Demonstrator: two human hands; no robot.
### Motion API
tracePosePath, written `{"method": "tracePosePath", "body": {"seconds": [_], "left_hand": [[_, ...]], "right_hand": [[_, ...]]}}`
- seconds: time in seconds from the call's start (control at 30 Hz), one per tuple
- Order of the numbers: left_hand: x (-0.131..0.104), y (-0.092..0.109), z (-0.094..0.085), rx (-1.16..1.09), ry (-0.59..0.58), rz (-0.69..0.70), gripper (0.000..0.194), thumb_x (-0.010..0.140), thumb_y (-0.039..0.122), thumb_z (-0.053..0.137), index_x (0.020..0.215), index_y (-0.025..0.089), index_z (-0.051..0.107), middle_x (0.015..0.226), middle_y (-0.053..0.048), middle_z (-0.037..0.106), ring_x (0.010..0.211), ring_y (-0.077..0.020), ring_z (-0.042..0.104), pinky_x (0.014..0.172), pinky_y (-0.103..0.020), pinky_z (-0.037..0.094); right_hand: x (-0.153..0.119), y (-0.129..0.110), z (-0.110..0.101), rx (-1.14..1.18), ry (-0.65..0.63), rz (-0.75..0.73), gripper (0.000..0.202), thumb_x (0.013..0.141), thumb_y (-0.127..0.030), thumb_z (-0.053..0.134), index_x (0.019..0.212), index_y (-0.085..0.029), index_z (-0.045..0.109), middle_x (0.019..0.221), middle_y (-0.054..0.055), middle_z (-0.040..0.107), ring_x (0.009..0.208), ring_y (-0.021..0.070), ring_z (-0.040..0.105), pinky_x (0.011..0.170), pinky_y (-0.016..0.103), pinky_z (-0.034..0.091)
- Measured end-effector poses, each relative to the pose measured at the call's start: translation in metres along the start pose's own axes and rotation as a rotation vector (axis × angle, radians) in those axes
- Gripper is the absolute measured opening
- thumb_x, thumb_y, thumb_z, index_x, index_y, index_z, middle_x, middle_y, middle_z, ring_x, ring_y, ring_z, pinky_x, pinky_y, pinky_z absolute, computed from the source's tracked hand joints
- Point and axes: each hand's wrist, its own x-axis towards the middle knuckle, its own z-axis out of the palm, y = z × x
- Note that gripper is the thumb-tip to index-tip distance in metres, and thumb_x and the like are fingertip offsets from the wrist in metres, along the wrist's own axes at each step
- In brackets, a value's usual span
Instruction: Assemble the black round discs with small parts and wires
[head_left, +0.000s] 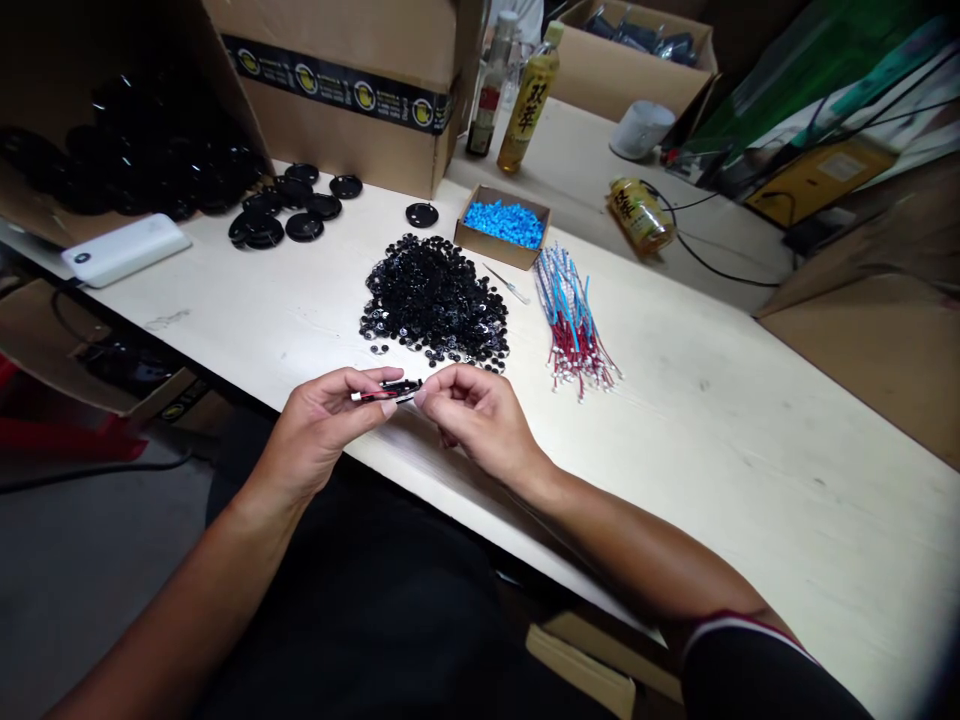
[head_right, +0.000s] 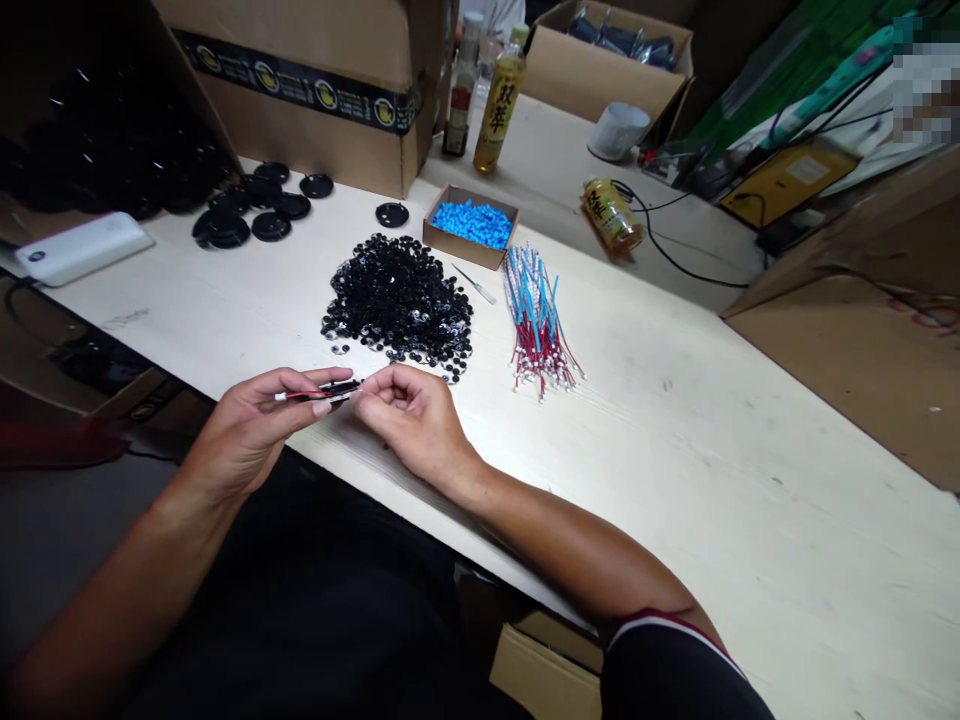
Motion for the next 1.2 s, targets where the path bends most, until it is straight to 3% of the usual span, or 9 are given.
{"method": "tracePosePath", "body": {"seconds": [0.27, 0.53, 0.63, 0.9, 1.03, 1.2], "left_hand": [[-0.001, 0.001, 0.002, -0.002, 0.001, 0.026, 0.015, 0.077, 0.021, 0.093, 0.079, 0.021, 0.078, 0.123, -0.011, 0.082, 0.128, -0.0347, 0.071, 0.122, -0.053, 0.042], [-0.001, 0.001, -0.003, 0.075, -0.022, 0.09, 0.014, 0.079, 0.02, 0.092, 0.082, 0.019, 0.078, 0.127, -0.013, 0.081, 0.129, -0.0348, 0.071, 0.118, -0.052, 0.047], [-0.001, 0.001, -0.008, 0.063, -0.039, 0.073, 0.014, 0.079, 0.019, 0.091, 0.082, 0.02, 0.078, 0.125, -0.012, 0.082, 0.13, -0.0345, 0.07, 0.12, -0.052, 0.045], [0.0, -0.003, -0.014, -0.12, -0.079, -0.048, 0.018, 0.075, 0.019, 0.093, 0.078, 0.021, 0.076, 0.121, -0.013, 0.084, 0.124, -0.0351, 0.073, 0.125, -0.061, 0.037], [0.0, -0.003, -0.013, -0.177, -0.104, -0.093, 0.018, 0.074, 0.02, 0.094, 0.077, 0.02, 0.076, 0.12, -0.014, 0.084, 0.13, -0.0372, 0.07, 0.126, -0.063, 0.036], [0.0, -0.005, -0.012, -0.251, -0.125, -0.12, 0.015, 0.076, 0.018, 0.091, 0.075, 0.019, 0.076, 0.121, -0.013, 0.084, 0.122, -0.0364, 0.075, 0.118, -0.062, 0.048]], "right_hand": [[0.002, 0.003, 0.001, -0.013, 0.032, 0.001, 0.016, 0.08, -0.033, 0.078, 0.079, -0.018, 0.072, 0.062, -0.004, 0.062, 0.048, 0.0088, 0.052, 0.046, 0.022, 0.041], [0.002, 0.007, 0.002, 0.015, 0.043, -0.016, 0.028, 0.078, -0.039, 0.087, 0.078, -0.016, 0.071, 0.06, -0.004, 0.062, 0.047, 0.0078, 0.05, 0.045, 0.02, 0.039], [0.003, 0.006, 0.002, 0.049, 0.023, 0.017, 0.033, 0.076, -0.04, 0.091, 0.074, -0.016, 0.069, 0.056, -0.005, 0.059, 0.045, 0.0073, 0.049, 0.042, 0.019, 0.037], [0.005, 0.005, 0.003, 0.311, -0.074, 0.199, 0.047, 0.062, -0.042, 0.1, 0.08, -0.017, 0.065, 0.061, -0.007, 0.063, 0.039, 0.0053, 0.047, 0.039, 0.02, 0.044], [0.003, 0.005, 0.004, 0.359, -0.092, 0.202, 0.046, 0.066, -0.042, 0.099, 0.082, -0.018, 0.063, 0.064, -0.006, 0.065, 0.041, 0.0058, 0.05, 0.04, 0.019, 0.046], [0.0, 0.006, 0.005, 0.365, -0.093, 0.167, 0.039, 0.074, -0.041, 0.093, 0.084, -0.018, 0.063, 0.071, -0.003, 0.071, 0.043, 0.0067, 0.055, 0.041, 0.019, 0.047]]}}
